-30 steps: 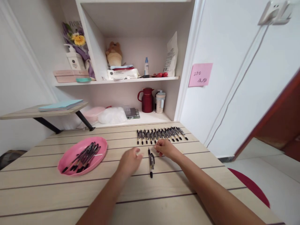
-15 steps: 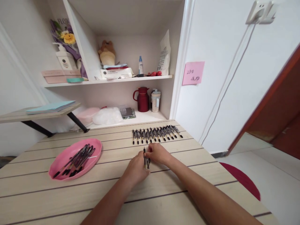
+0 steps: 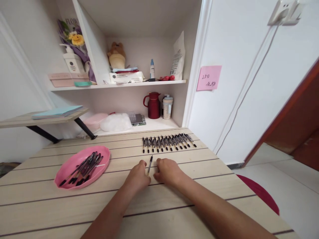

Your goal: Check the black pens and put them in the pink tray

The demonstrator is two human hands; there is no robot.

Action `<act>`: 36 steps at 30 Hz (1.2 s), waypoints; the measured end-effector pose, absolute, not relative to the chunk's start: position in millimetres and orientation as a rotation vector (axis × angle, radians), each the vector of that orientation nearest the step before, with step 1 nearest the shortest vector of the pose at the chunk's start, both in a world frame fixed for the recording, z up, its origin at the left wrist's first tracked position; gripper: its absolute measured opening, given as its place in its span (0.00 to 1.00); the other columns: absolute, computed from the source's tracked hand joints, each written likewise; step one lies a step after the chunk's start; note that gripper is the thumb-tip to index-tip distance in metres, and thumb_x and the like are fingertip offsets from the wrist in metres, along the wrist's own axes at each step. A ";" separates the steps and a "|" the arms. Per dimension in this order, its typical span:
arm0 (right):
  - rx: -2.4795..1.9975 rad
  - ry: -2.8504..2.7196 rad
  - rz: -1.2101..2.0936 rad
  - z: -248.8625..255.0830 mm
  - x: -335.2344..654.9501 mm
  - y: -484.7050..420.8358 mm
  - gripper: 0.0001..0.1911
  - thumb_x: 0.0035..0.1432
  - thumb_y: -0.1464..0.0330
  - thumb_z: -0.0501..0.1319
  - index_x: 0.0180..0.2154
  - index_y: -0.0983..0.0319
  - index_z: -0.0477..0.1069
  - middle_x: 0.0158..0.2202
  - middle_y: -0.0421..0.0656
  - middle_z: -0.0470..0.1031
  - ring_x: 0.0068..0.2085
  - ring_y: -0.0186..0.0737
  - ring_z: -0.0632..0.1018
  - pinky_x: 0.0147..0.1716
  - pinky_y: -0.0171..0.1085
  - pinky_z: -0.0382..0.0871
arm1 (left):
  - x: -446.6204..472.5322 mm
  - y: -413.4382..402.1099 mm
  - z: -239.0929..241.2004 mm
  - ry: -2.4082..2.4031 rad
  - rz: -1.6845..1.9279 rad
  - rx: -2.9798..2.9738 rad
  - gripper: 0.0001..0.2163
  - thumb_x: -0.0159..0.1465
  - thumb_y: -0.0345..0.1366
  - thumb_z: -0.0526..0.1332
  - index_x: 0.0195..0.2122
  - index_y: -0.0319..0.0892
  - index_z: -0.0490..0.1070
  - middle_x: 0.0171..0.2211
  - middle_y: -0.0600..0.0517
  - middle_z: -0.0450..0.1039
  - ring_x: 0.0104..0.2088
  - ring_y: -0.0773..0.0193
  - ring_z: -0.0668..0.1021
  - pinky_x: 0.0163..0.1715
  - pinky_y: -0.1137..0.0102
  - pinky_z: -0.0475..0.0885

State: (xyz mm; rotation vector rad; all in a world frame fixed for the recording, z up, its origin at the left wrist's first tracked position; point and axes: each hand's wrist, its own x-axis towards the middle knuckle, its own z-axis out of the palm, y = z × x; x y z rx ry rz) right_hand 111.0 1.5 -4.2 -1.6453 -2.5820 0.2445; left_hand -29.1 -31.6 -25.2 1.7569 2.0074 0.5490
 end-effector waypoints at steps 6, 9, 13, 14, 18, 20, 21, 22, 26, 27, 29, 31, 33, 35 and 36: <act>-1.591 -2.656 0.194 -9.3 108.4 -0.6 0.14 0.46 0.71 0.55 0.38 0.67 0.67 0.35 0.54 0.74 0.36 0.47 0.75 0.31 0.37 0.64 | -36.1 -33.7 -21.1 2.025 0.346 1.933 0.15 0.47 0.29 0.57 0.38 0.41 0.64 0.36 0.46 0.72 0.38 0.58 0.74 0.32 0.71 0.63; -1.586 -2.680 0.174 -7.9 108.7 -0.5 0.15 0.46 0.72 0.55 0.38 0.67 0.68 0.35 0.55 0.74 0.35 0.47 0.75 0.31 0.38 0.65 | -33.2 -32.5 -21.8 2.093 0.298 1.970 0.13 0.51 0.37 0.56 0.38 0.42 0.64 0.35 0.46 0.73 0.37 0.55 0.74 0.32 0.68 0.63; -1.607 -2.686 0.184 -3.5 109.1 -2.8 0.14 0.46 0.71 0.55 0.37 0.67 0.69 0.34 0.55 0.74 0.36 0.48 0.75 0.31 0.39 0.65 | -25.7 -27.2 -27.5 2.153 0.441 1.961 0.13 0.52 0.38 0.56 0.39 0.42 0.65 0.37 0.44 0.72 0.39 0.55 0.73 0.36 0.66 0.62; -1.607 -2.687 0.185 -2.6 109.4 -3.4 0.14 0.46 0.70 0.55 0.37 0.68 0.69 0.34 0.55 0.74 0.36 0.49 0.75 0.32 0.39 0.65 | -24.6 -26.0 -28.6 2.137 0.493 1.947 0.12 0.51 0.36 0.56 0.38 0.42 0.65 0.37 0.43 0.73 0.39 0.54 0.73 0.36 0.65 0.62; -1.577 -2.726 0.196 -1.4 110.4 -3.7 0.14 0.45 0.73 0.55 0.37 0.67 0.69 0.35 0.55 0.74 0.36 0.49 0.75 0.32 0.39 0.65 | -26.5 -23.3 -29.1 2.082 0.619 1.865 0.09 0.50 0.31 0.55 0.34 0.41 0.68 0.32 0.43 0.73 0.38 0.53 0.73 0.37 0.63 0.62; -1.571 -2.748 0.207 -0.9 110.2 -3.2 0.15 0.44 0.75 0.54 0.37 0.67 0.69 0.35 0.54 0.74 0.37 0.49 0.75 0.32 0.39 0.65 | -30.2 -22.2 -28.2 2.047 0.687 1.799 0.07 0.49 0.30 0.55 0.30 0.42 0.69 0.28 0.46 0.73 0.36 0.55 0.73 0.37 0.64 0.62; -1.570 -2.755 0.216 -0.1 110.2 -3.0 0.15 0.43 0.76 0.54 0.37 0.67 0.69 0.34 0.54 0.75 0.37 0.49 0.75 0.32 0.39 0.65 | -32.1 -21.4 -28.0 2.022 0.722 1.755 0.06 0.49 0.30 0.55 0.29 0.42 0.69 0.25 0.48 0.72 0.34 0.57 0.73 0.36 0.65 0.62; -1.572 -2.762 0.228 1.4 110.6 -2.9 0.15 0.43 0.77 0.54 0.36 0.67 0.70 0.34 0.54 0.75 0.37 0.49 0.75 0.31 0.39 0.65 | -33.9 -20.6 -28.0 1.992 0.756 1.702 0.06 0.49 0.30 0.55 0.27 0.42 0.69 0.22 0.50 0.71 0.32 0.59 0.74 0.34 0.67 0.63; -1.527 -2.817 0.364 11.5 120.3 -0.3 0.12 0.40 0.77 0.56 0.31 0.66 0.70 0.32 0.52 0.75 0.36 0.49 0.75 0.28 0.37 0.64 | -38.0 -18.0 -28.7 1.842 0.878 1.422 0.06 0.50 0.32 0.53 0.28 0.41 0.66 0.15 0.56 0.63 0.18 0.66 0.70 0.21 0.72 0.63; -1.476 -2.827 0.472 13.9 125.2 2.0 0.11 0.39 0.76 0.57 0.30 0.65 0.70 0.30 0.50 0.75 0.34 0.48 0.75 0.27 0.36 0.64 | -38.3 -17.9 -28.4 1.797 0.909 1.352 0.06 0.50 0.33 0.52 0.28 0.41 0.65 0.14 0.57 0.62 0.17 0.67 0.69 0.19 0.73 0.62; -1.327 -2.765 0.829 16.9 136.1 9.4 0.12 0.38 0.76 0.57 0.30 0.63 0.69 0.24 0.44 0.74 0.28 0.41 0.75 0.23 0.33 0.62 | -38.2 -18.7 -26.4 1.695 0.966 1.238 0.06 0.51 0.35 0.52 0.29 0.41 0.63 0.15 0.58 0.61 0.16 0.69 0.68 0.17 0.74 0.62; -1.162 -2.527 1.224 16.4 145.0 19.8 0.12 0.41 0.75 0.57 0.33 0.63 0.68 0.20 0.39 0.72 0.24 0.35 0.74 0.20 0.30 0.61 | -37.5 -20.3 -23.4 1.588 1.009 1.160 0.06 0.50 0.36 0.52 0.28 0.41 0.62 0.16 0.58 0.61 0.16 0.70 0.69 0.15 0.76 0.61; -1.051 -2.181 1.425 12.5 149.0 31.4 0.09 0.44 0.73 0.57 0.32 0.63 0.68 0.20 0.38 0.71 0.22 0.31 0.72 0.19 0.28 0.60 | -36.2 -22.2 -20.4 1.492 1.030 1.114 0.05 0.49 0.36 0.53 0.27 0.41 0.62 0.17 0.58 0.62 0.15 0.73 0.67 0.13 0.77 0.58; -1.012 -1.829 1.464 6.3 148.3 42.1 0.06 0.45 0.69 0.59 0.29 0.64 0.69 0.20 0.38 0.70 0.22 0.30 0.71 0.18 0.27 0.59 | -34.2 -23.9 -18.5 1.413 1.037 1.089 0.05 0.48 0.35 0.53 0.26 0.41 0.62 0.18 0.58 0.63 0.13 0.75 0.64 0.11 0.79 0.53; -1.005 -1.669 1.469 3.0 146.9 46.5 0.06 0.45 0.68 0.60 0.28 0.64 0.68 0.20 0.39 0.71 0.22 0.29 0.71 0.17 0.27 0.59 | -33.1 -24.6 -18.0 1.383 1.038 1.081 0.05 0.48 0.35 0.53 0.26 0.41 0.62 0.18 0.58 0.63 0.12 0.76 0.63 0.10 0.79 0.51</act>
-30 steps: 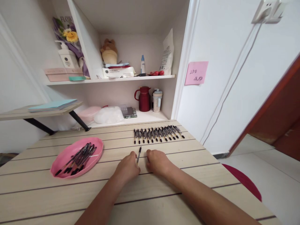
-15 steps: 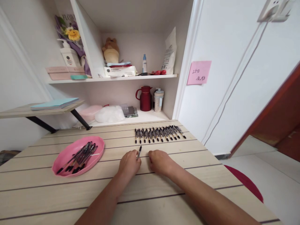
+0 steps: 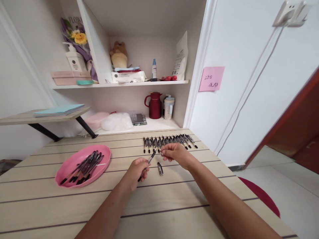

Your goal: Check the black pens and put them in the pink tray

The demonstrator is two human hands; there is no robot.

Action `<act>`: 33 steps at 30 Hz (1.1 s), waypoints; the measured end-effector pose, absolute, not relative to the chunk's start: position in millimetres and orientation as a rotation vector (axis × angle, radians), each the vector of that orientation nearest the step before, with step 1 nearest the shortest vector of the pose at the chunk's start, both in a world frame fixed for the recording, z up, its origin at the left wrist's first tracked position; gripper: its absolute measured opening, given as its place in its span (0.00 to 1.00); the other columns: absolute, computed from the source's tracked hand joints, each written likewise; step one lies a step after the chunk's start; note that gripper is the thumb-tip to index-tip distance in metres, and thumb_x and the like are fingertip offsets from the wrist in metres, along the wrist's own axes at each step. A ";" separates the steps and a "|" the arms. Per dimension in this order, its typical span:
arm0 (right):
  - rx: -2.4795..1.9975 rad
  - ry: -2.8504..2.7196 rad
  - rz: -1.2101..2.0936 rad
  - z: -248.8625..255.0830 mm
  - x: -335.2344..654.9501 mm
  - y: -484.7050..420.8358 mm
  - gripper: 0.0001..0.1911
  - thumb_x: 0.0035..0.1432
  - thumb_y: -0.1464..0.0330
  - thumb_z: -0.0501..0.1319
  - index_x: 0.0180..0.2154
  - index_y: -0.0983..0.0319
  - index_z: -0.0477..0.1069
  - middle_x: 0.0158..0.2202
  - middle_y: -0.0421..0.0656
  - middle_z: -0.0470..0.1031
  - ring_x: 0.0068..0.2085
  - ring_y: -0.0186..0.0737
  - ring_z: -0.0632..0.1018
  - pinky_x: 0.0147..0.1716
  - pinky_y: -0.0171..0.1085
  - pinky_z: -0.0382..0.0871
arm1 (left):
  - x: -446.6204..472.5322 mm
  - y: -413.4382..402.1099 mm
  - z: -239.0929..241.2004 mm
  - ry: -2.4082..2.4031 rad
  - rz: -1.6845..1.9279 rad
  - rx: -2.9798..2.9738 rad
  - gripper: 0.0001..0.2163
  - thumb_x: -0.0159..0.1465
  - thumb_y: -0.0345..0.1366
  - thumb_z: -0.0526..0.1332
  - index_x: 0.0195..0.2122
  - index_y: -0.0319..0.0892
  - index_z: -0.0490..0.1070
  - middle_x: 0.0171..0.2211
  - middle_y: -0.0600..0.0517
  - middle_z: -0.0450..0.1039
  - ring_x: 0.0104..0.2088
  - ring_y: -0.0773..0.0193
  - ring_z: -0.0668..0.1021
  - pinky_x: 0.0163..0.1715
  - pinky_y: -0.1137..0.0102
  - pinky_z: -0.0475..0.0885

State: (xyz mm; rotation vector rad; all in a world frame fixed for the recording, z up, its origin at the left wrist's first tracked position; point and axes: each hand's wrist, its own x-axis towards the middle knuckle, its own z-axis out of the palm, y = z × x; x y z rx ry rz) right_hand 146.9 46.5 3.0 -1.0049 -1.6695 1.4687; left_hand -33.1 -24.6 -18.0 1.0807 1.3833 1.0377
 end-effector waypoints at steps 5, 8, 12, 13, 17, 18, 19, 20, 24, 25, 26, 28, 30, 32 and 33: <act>-1.006 -1.248 1.500 -9.0 139.7 55.8 0.09 0.43 0.67 0.63 0.28 0.64 0.69 0.26 0.41 0.73 0.21 0.26 0.70 0.15 0.25 0.56 | -29.1 -26.6 -17.6 1.312 1.037 1.056 0.05 0.48 0.35 0.54 0.26 0.41 0.62 0.18 0.59 0.63 0.11 0.78 0.60 0.10 0.80 0.47; -0.999 -1.225 1.525 -10.3 138.0 54.0 0.08 0.44 0.66 0.63 0.28 0.64 0.69 0.25 0.40 0.72 0.21 0.26 0.70 0.14 0.25 0.55 | -28.8 -27.2 -17.3 1.305 1.034 1.052 0.05 0.48 0.34 0.55 0.26 0.41 0.62 0.18 0.59 0.63 0.11 0.78 0.60 0.09 0.79 0.46; -0.986 -1.236 1.549 -10.6 136.2 51.7 0.09 0.44 0.66 0.63 0.28 0.64 0.69 0.25 0.40 0.72 0.20 0.25 0.69 0.13 0.25 0.54 | -28.7 -27.8 -17.4 1.306 1.027 1.055 0.04 0.49 0.34 0.55 0.26 0.40 0.62 0.18 0.59 0.64 0.11 0.78 0.61 0.09 0.80 0.46; -0.984 -1.245 1.555 -11.1 135.7 51.5 0.09 0.44 0.65 0.63 0.28 0.64 0.69 0.25 0.40 0.72 0.20 0.25 0.69 0.13 0.25 0.54 | -28.6 -27.9 -17.5 1.304 1.027 1.056 0.04 0.49 0.34 0.55 0.26 0.40 0.62 0.18 0.58 0.64 0.11 0.78 0.61 0.10 0.80 0.46; -0.996 -1.291 1.565 -14.4 132.7 50.7 0.10 0.42 0.65 0.64 0.28 0.64 0.70 0.24 0.39 0.71 0.20 0.26 0.69 0.13 0.25 0.52 | -28.2 -28.3 -17.6 1.293 1.023 1.053 0.04 0.48 0.33 0.55 0.26 0.40 0.63 0.18 0.58 0.64 0.11 0.78 0.61 0.10 0.80 0.46; -1.000 -1.297 1.566 -15.0 131.7 50.1 0.10 0.42 0.65 0.65 0.27 0.64 0.70 0.23 0.39 0.71 0.19 0.25 0.69 0.13 0.25 0.52 | -28.2 -28.3 -17.6 1.290 1.024 1.052 0.04 0.48 0.33 0.54 0.26 0.40 0.63 0.18 0.58 0.64 0.11 0.78 0.60 0.10 0.80 0.46; -1.000 -1.295 1.569 -15.4 130.7 49.2 0.11 0.41 0.65 0.65 0.27 0.64 0.70 0.22 0.38 0.70 0.19 0.25 0.68 0.13 0.25 0.52 | -28.1 -28.3 -17.6 1.288 1.027 1.050 0.04 0.48 0.33 0.54 0.26 0.40 0.63 0.18 0.58 0.64 0.11 0.78 0.60 0.10 0.80 0.46; -0.990 -1.288 1.579 -15.5 129.7 48.1 0.11 0.40 0.65 0.65 0.27 0.64 0.70 0.21 0.37 0.69 0.19 0.25 0.68 0.13 0.25 0.52 | -28.1 -28.4 -17.6 1.287 1.031 1.049 0.04 0.48 0.33 0.54 0.26 0.40 0.62 0.18 0.58 0.64 0.11 0.78 0.60 0.10 0.80 0.46; -0.898 -1.216 1.695 -15.1 126.8 44.0 0.13 0.37 0.65 0.67 0.25 0.65 0.69 0.18 0.35 0.65 0.19 0.25 0.67 0.12 0.25 0.51 | -26.8 -28.9 -17.9 1.300 1.076 1.042 0.04 0.48 0.33 0.54 0.26 0.40 0.62 0.17 0.59 0.64 0.11 0.78 0.60 0.10 0.80 0.47; -0.879 -1.200 1.729 -15.2 126.3 43.3 0.14 0.36 0.65 0.68 0.25 0.65 0.68 0.18 0.35 0.64 0.19 0.25 0.66 0.12 0.25 0.50 | -26.0 -29.4 -17.8 1.306 1.092 1.041 0.04 0.47 0.32 0.54 0.25 0.40 0.62 0.17 0.59 0.64 0.11 0.77 0.60 0.10 0.80 0.47; -0.871 -1.189 1.753 -15.5 125.9 42.9 0.14 0.36 0.65 0.68 0.24 0.65 0.67 0.18 0.35 0.64 0.18 0.25 0.66 0.12 0.25 0.50 | -25.2 -29.9 -17.5 1.313 1.110 1.045 0.04 0.47 0.32 0.54 0.25 0.40 0.62 0.17 0.59 0.64 0.11 0.77 0.60 0.10 0.80 0.47; -0.887 -1.175 1.760 -16.3 125.2 42.4 0.15 0.35 0.64 0.69 0.22 0.65 0.65 0.17 0.35 0.64 0.18 0.25 0.65 0.12 0.25 0.49 | -23.2 -31.3 -16.7 1.334 1.143 1.065 0.03 0.47 0.32 0.55 0.24 0.41 0.61 0.16 0.59 0.63 0.11 0.77 0.60 0.10 0.80 0.47; -0.923 -1.161 1.730 -16.5 124.9 41.9 0.16 0.34 0.64 0.69 0.20 0.64 0.63 0.17 0.34 0.63 0.17 0.25 0.65 0.11 0.25 0.48 | -21.3 -32.3 -15.6 1.351 1.167 1.092 0.03 0.47 0.32 0.56 0.23 0.41 0.61 0.14 0.60 0.61 0.10 0.77 0.60 0.10 0.80 0.47; -0.919 -1.153 1.728 -15.2 125.5 41.1 0.16 0.36 0.64 0.68 0.20 0.64 0.62 0.16 0.34 0.63 0.18 0.25 0.65 0.11 0.25 0.48 | -19.9 -32.7 -14.7 1.337 1.189 1.108 0.04 0.46 0.33 0.57 0.22 0.41 0.61 0.12 0.61 0.59 0.10 0.77 0.59 0.10 0.80 0.48; -0.891 -1.153 1.748 -14.1 126.1 40.6 0.15 0.36 0.64 0.68 0.21 0.64 0.64 0.17 0.35 0.64 0.18 0.26 0.67 0.12 0.25 0.50 | -19.4 -32.6 -14.4 1.321 1.199 1.105 0.05 0.46 0.33 0.58 0.22 0.41 0.61 0.12 0.61 0.60 0.10 0.77 0.59 0.10 0.80 0.48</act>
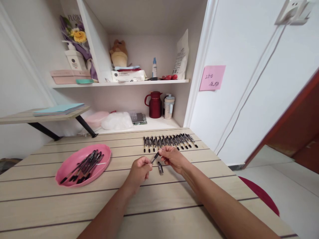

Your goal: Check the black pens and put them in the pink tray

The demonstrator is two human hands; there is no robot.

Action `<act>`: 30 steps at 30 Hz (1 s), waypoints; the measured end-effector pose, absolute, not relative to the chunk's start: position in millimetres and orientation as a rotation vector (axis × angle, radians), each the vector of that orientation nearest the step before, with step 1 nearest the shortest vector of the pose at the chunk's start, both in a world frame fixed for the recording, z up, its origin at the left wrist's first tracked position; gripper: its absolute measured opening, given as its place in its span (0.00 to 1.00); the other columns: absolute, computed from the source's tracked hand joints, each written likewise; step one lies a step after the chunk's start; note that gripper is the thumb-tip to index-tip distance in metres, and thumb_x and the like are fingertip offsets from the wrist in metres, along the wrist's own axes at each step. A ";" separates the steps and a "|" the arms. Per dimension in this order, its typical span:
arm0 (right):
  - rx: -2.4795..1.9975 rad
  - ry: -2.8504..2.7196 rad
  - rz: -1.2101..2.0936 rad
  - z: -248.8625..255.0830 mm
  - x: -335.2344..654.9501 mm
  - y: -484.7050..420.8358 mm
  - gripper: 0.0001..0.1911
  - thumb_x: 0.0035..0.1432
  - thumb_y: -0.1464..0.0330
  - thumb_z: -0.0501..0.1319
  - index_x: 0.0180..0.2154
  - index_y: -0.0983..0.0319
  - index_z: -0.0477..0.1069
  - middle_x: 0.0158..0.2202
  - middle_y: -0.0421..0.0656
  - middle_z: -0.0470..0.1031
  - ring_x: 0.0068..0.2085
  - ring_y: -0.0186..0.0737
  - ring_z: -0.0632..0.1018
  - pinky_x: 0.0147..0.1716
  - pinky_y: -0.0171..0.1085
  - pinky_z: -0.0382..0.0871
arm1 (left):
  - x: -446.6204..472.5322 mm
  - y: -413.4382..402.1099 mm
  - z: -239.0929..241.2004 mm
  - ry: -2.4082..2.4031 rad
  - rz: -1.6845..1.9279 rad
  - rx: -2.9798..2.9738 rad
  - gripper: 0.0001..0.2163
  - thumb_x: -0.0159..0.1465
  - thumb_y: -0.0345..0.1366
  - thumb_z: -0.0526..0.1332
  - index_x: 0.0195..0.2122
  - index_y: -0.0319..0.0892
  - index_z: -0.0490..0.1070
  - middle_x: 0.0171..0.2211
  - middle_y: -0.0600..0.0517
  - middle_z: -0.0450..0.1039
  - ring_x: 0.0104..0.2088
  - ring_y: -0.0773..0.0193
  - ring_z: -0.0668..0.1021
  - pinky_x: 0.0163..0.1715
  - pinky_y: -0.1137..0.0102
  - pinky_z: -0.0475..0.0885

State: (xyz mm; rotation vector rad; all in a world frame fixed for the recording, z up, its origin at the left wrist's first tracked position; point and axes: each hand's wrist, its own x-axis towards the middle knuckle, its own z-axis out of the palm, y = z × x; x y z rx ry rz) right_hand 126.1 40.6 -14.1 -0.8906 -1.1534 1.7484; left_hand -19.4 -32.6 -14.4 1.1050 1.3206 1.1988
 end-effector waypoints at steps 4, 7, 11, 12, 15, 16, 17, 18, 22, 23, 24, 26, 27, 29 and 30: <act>-0.715 -1.151 1.845 -11.1 128.2 39.6 0.16 0.37 0.64 0.68 0.31 0.63 0.69 0.23 0.38 0.69 0.22 0.27 0.69 0.14 0.26 0.54 | -18.0 -32.1 -14.0 1.290 1.234 1.073 0.05 0.46 0.34 0.59 0.22 0.40 0.62 0.14 0.60 0.62 0.10 0.77 0.59 0.10 0.80 0.47; -0.736 -1.132 1.801 -15.2 126.2 40.5 0.14 0.36 0.65 0.68 0.25 0.64 0.68 0.18 0.36 0.66 0.18 0.25 0.65 0.13 0.25 0.52 | -17.2 -32.7 -14.2 1.300 1.247 1.079 0.05 0.46 0.34 0.58 0.23 0.40 0.63 0.13 0.60 0.61 0.10 0.77 0.59 0.10 0.80 0.47; -0.792 -1.100 1.787 -21.7 121.6 41.2 0.15 0.37 0.62 0.67 0.22 0.63 0.64 0.16 0.35 0.64 0.17 0.25 0.63 0.12 0.26 0.49 | -17.6 -33.0 -14.5 1.322 1.262 1.083 0.05 0.46 0.34 0.60 0.23 0.40 0.63 0.11 0.62 0.58 0.09 0.77 0.58 0.10 0.79 0.48; -0.771 -1.095 1.809 -22.4 120.9 40.9 0.15 0.37 0.62 0.67 0.25 0.63 0.65 0.18 0.35 0.65 0.18 0.26 0.65 0.12 0.26 0.50 | -18.0 -32.8 -14.5 1.321 1.270 1.083 0.05 0.46 0.34 0.60 0.23 0.40 0.63 0.11 0.62 0.59 0.09 0.77 0.59 0.10 0.79 0.48; -0.721 -1.073 1.837 -23.9 119.7 39.8 0.16 0.37 0.64 0.68 0.29 0.63 0.67 0.20 0.36 0.67 0.20 0.26 0.67 0.13 0.26 0.51 | -19.2 -32.0 -14.8 1.319 1.272 1.094 0.05 0.46 0.34 0.59 0.23 0.40 0.63 0.11 0.61 0.59 0.10 0.77 0.59 0.10 0.80 0.48; -0.732 -1.067 1.819 -24.3 119.4 39.4 0.15 0.37 0.65 0.68 0.27 0.63 0.66 0.19 0.35 0.66 0.18 0.25 0.65 0.13 0.25 0.51 | -19.5 -31.8 -15.0 1.326 1.266 1.098 0.05 0.46 0.33 0.59 0.23 0.40 0.63 0.11 0.62 0.59 0.10 0.77 0.59 0.10 0.80 0.49; -0.754 -1.066 1.794 -24.7 119.2 39.0 0.14 0.37 0.65 0.68 0.25 0.63 0.65 0.16 0.34 0.65 0.17 0.24 0.64 0.12 0.25 0.50 | -19.9 -31.7 -15.3 1.334 1.258 1.101 0.05 0.46 0.33 0.59 0.23 0.40 0.63 0.11 0.62 0.58 0.10 0.77 0.59 0.10 0.80 0.49; -0.777 -1.069 1.772 -24.9 119.0 38.7 0.14 0.37 0.64 0.67 0.23 0.63 0.63 0.15 0.34 0.63 0.16 0.24 0.62 0.12 0.25 0.49 | -20.3 -31.6 -15.8 1.341 1.251 1.103 0.05 0.46 0.33 0.59 0.23 0.40 0.63 0.11 0.62 0.58 0.10 0.77 0.60 0.10 0.80 0.49; -0.757 -1.093 1.801 -24.9 118.6 38.6 0.15 0.38 0.63 0.67 0.27 0.63 0.65 0.18 0.35 0.66 0.19 0.26 0.66 0.12 0.25 0.51 | -22.8 -29.4 -19.6 1.337 1.265 1.107 0.05 0.46 0.33 0.60 0.23 0.40 0.64 0.12 0.61 0.60 0.11 0.76 0.62 0.10 0.80 0.50; -0.740 -1.093 1.813 -25.1 118.5 38.9 0.16 0.38 0.63 0.67 0.28 0.63 0.66 0.19 0.35 0.66 0.19 0.26 0.67 0.12 0.25 0.51 | -23.6 -28.5 -20.7 1.336 1.270 1.112 0.05 0.46 0.33 0.60 0.23 0.40 0.64 0.12 0.61 0.60 0.11 0.76 0.62 0.10 0.80 0.50; -0.736 -1.091 1.812 -25.6 118.4 39.3 0.16 0.37 0.63 0.67 0.28 0.63 0.66 0.18 0.35 0.66 0.19 0.26 0.66 0.12 0.25 0.51 | -24.4 -27.4 -21.8 1.340 1.275 1.118 0.05 0.46 0.33 0.60 0.23 0.40 0.64 0.12 0.61 0.60 0.10 0.76 0.61 0.10 0.80 0.50; -0.769 -1.092 1.776 -27.0 118.2 40.2 0.15 0.37 0.63 0.67 0.24 0.63 0.64 0.15 0.34 0.64 0.16 0.24 0.62 0.12 0.25 0.49 | -25.8 -25.2 -23.4 1.357 1.267 1.133 0.05 0.45 0.33 0.60 0.23 0.40 0.64 0.12 0.61 0.60 0.10 0.76 0.61 0.10 0.80 0.51; -0.793 -1.095 1.755 -27.5 118.0 40.5 0.16 0.37 0.63 0.67 0.23 0.63 0.63 0.14 0.33 0.63 0.16 0.24 0.61 0.11 0.25 0.48 | -26.5 -24.2 -23.9 1.365 1.259 1.139 0.05 0.45 0.33 0.60 0.23 0.40 0.64 0.12 0.61 0.60 0.10 0.76 0.61 0.10 0.80 0.51; -0.804 -1.101 1.750 -27.8 118.0 40.6 0.16 0.37 0.62 0.67 0.23 0.63 0.63 0.14 0.34 0.63 0.16 0.25 0.62 0.11 0.26 0.49 | -27.8 -22.4 -24.7 1.373 1.250 1.142 0.06 0.44 0.33 0.61 0.22 0.40 0.64 0.12 0.61 0.61 0.10 0.76 0.62 0.10 0.79 0.52; -0.786 -1.104 1.765 -27.5 118.1 40.5 0.15 0.38 0.62 0.67 0.25 0.63 0.64 0.16 0.34 0.65 0.17 0.26 0.63 0.12 0.26 0.49 | -28.4 -21.8 -25.1 1.373 1.254 1.141 0.06 0.44 0.33 0.61 0.22 0.40 0.65 0.12 0.61 0.61 0.10 0.76 0.62 0.10 0.79 0.52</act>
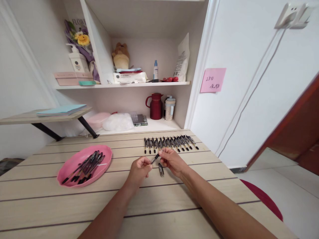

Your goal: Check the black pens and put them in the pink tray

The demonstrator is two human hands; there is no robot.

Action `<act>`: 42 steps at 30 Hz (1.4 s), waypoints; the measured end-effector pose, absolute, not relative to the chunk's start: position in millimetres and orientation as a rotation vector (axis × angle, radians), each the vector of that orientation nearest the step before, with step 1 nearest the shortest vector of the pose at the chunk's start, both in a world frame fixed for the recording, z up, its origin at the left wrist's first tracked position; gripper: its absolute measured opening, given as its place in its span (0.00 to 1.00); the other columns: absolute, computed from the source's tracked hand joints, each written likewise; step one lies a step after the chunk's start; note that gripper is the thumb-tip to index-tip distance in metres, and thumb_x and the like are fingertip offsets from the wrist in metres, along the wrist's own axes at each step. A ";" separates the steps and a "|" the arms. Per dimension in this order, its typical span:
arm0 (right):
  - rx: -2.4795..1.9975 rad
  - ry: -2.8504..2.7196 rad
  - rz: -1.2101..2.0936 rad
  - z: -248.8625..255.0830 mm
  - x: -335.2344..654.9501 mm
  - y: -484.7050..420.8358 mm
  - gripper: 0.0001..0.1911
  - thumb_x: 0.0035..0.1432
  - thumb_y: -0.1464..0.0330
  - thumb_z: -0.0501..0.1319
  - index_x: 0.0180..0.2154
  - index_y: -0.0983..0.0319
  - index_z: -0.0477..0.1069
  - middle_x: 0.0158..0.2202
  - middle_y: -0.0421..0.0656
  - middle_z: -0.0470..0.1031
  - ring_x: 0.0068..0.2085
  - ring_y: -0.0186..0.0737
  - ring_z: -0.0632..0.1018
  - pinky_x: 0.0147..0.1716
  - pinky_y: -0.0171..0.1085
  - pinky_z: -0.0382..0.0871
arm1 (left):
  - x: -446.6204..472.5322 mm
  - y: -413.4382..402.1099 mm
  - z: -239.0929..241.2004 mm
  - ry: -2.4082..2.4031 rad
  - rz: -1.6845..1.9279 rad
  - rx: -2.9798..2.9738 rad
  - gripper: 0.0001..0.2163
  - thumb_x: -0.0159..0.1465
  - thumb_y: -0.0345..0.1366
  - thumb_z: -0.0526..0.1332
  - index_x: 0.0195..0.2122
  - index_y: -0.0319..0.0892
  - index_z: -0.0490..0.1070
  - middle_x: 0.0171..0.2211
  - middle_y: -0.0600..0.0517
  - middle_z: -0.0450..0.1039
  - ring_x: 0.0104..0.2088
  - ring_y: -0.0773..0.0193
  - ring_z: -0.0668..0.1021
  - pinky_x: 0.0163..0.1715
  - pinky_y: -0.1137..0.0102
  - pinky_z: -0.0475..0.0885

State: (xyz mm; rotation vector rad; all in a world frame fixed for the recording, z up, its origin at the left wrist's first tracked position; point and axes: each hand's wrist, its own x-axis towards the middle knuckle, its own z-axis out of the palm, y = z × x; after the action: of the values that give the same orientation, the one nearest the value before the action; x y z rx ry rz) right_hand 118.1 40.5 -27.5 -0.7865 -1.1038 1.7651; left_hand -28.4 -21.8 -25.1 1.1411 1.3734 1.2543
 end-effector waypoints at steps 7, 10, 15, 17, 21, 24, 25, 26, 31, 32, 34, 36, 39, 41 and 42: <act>-0.767 -1.101 1.737 -28.1 117.9 40.9 0.14 0.35 0.65 0.68 0.24 0.63 0.65 0.15 0.34 0.62 0.16 0.25 0.61 0.12 0.26 0.48 | -30.5 -19.5 -29.3 1.377 1.321 1.176 0.05 0.43 0.32 0.62 0.21 0.40 0.66 0.13 0.60 0.61 0.12 0.76 0.62 0.12 0.78 0.57; -0.810 -1.108 1.710 -30.1 117.2 41.4 0.17 0.35 0.63 0.68 0.19 0.63 0.60 0.13 0.34 0.61 0.15 0.24 0.59 0.11 0.26 0.47 | -30.9 -19.4 -30.3 1.381 1.348 1.204 0.05 0.43 0.32 0.62 0.21 0.39 0.67 0.14 0.59 0.62 0.14 0.75 0.63 0.14 0.78 0.59; -0.777 -1.145 1.777 -27.5 119.6 41.6 0.15 0.36 0.63 0.67 0.26 0.62 0.66 0.17 0.35 0.65 0.17 0.26 0.64 0.12 0.26 0.49 | -32.9 -18.4 -31.3 1.395 1.363 1.225 0.06 0.42 0.32 0.63 0.22 0.40 0.67 0.15 0.59 0.63 0.15 0.75 0.63 0.15 0.78 0.59; -0.749 -1.147 1.784 -26.7 120.6 42.0 0.17 0.36 0.64 0.67 0.31 0.62 0.68 0.18 0.35 0.65 0.18 0.27 0.65 0.13 0.27 0.50 | -33.4 -17.9 -31.8 1.394 1.359 1.225 0.06 0.42 0.32 0.63 0.22 0.40 0.66 0.15 0.59 0.63 0.15 0.74 0.63 0.16 0.78 0.59; -0.795 -1.137 1.682 -27.7 119.8 42.3 0.15 0.33 0.64 0.68 0.25 0.64 0.68 0.16 0.35 0.63 0.17 0.25 0.62 0.13 0.27 0.50 | -33.5 -18.2 -32.1 1.421 1.379 1.244 0.05 0.42 0.31 0.63 0.21 0.40 0.67 0.15 0.59 0.63 0.15 0.74 0.63 0.16 0.77 0.58; -0.836 -1.162 1.614 -28.0 118.2 42.3 0.16 0.32 0.63 0.68 0.21 0.63 0.65 0.15 0.34 0.63 0.16 0.25 0.60 0.13 0.27 0.49 | -34.1 -18.7 -31.9 1.448 1.406 1.270 0.05 0.41 0.31 0.63 0.20 0.40 0.68 0.16 0.58 0.64 0.17 0.73 0.63 0.18 0.77 0.58; -0.845 -1.178 1.598 -27.7 118.0 42.3 0.16 0.33 0.62 0.68 0.21 0.63 0.64 0.15 0.34 0.62 0.16 0.25 0.60 0.13 0.28 0.49 | -34.6 -18.5 -32.0 1.455 1.413 1.275 0.05 0.41 0.30 0.63 0.20 0.40 0.68 0.16 0.58 0.64 0.17 0.73 0.63 0.18 0.77 0.58; -0.852 -1.199 1.588 -27.3 118.0 42.5 0.17 0.33 0.61 0.68 0.21 0.63 0.64 0.15 0.34 0.62 0.16 0.25 0.60 0.13 0.28 0.49 | -35.1 -18.2 -32.3 1.462 1.420 1.277 0.05 0.41 0.30 0.64 0.20 0.40 0.68 0.16 0.59 0.64 0.17 0.73 0.63 0.18 0.77 0.58; -0.968 -1.524 1.438 -26.6 120.6 40.3 0.18 0.42 0.55 0.61 0.29 0.62 0.64 0.24 0.40 0.69 0.19 0.28 0.66 0.16 0.29 0.53 | -39.3 -14.4 -35.8 1.500 1.450 1.222 0.06 0.42 0.31 0.63 0.21 0.40 0.67 0.16 0.59 0.63 0.18 0.73 0.64 0.19 0.77 0.59; -1.051 -1.651 1.301 -27.9 120.9 38.5 0.18 0.42 0.55 0.61 0.30 0.62 0.65 0.26 0.40 0.70 0.21 0.30 0.67 0.17 0.30 0.54 | -40.4 -13.6 -36.6 1.511 1.456 1.205 0.06 0.42 0.31 0.63 0.22 0.40 0.67 0.17 0.59 0.63 0.18 0.72 0.65 0.20 0.77 0.60; -1.238 -1.901 0.934 -32.0 120.4 34.0 0.19 0.38 0.58 0.64 0.30 0.62 0.66 0.25 0.41 0.70 0.24 0.34 0.69 0.21 0.32 0.55 | -42.3 -12.6 -37.9 1.530 1.462 1.175 0.06 0.42 0.31 0.62 0.23 0.40 0.67 0.17 0.59 0.63 0.18 0.72 0.65 0.19 0.77 0.60; -1.370 -2.070 0.631 -36.9 119.0 30.3 0.17 0.36 0.63 0.66 0.31 0.62 0.67 0.25 0.43 0.70 0.27 0.37 0.69 0.24 0.34 0.55 | -43.1 -12.4 -38.9 1.539 1.457 1.155 0.06 0.42 0.31 0.62 0.23 0.40 0.67 0.17 0.59 0.63 0.18 0.73 0.65 0.19 0.77 0.60; -1.423 -2.098 0.566 -40.3 118.3 32.2 0.13 0.38 0.69 0.63 0.32 0.62 0.67 0.24 0.42 0.70 0.27 0.36 0.69 0.25 0.34 0.55 | -41.7 -13.6 -39.4 1.526 1.432 1.144 0.06 0.42 0.31 0.62 0.23 0.40 0.67 0.17 0.59 0.62 0.17 0.73 0.65 0.17 0.77 0.60; -1.351 -1.963 0.776 -38.4 120.2 39.1 0.09 0.42 0.68 0.61 0.30 0.62 0.68 0.21 0.40 0.68 0.23 0.34 0.67 0.23 0.33 0.55 | -39.7 -14.9 -39.3 1.508 1.410 1.145 0.06 0.42 0.32 0.62 0.23 0.40 0.67 0.17 0.58 0.63 0.17 0.73 0.65 0.16 0.77 0.60; -1.280 -1.837 0.923 -36.5 121.7 43.4 0.07 0.43 0.66 0.60 0.28 0.62 0.67 0.20 0.38 0.67 0.22 0.32 0.66 0.21 0.33 0.55 | -38.8 -15.6 -39.2 1.499 1.400 1.147 0.06 0.42 0.32 0.62 0.23 0.40 0.67 0.17 0.58 0.63 0.17 0.73 0.65 0.16 0.77 0.61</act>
State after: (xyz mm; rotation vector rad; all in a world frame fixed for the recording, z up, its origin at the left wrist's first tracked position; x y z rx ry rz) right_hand 121.7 43.4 -36.5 -1.2795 -1.8373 0.9233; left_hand -38.8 -15.6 -39.2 1.1468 1.4986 1.3999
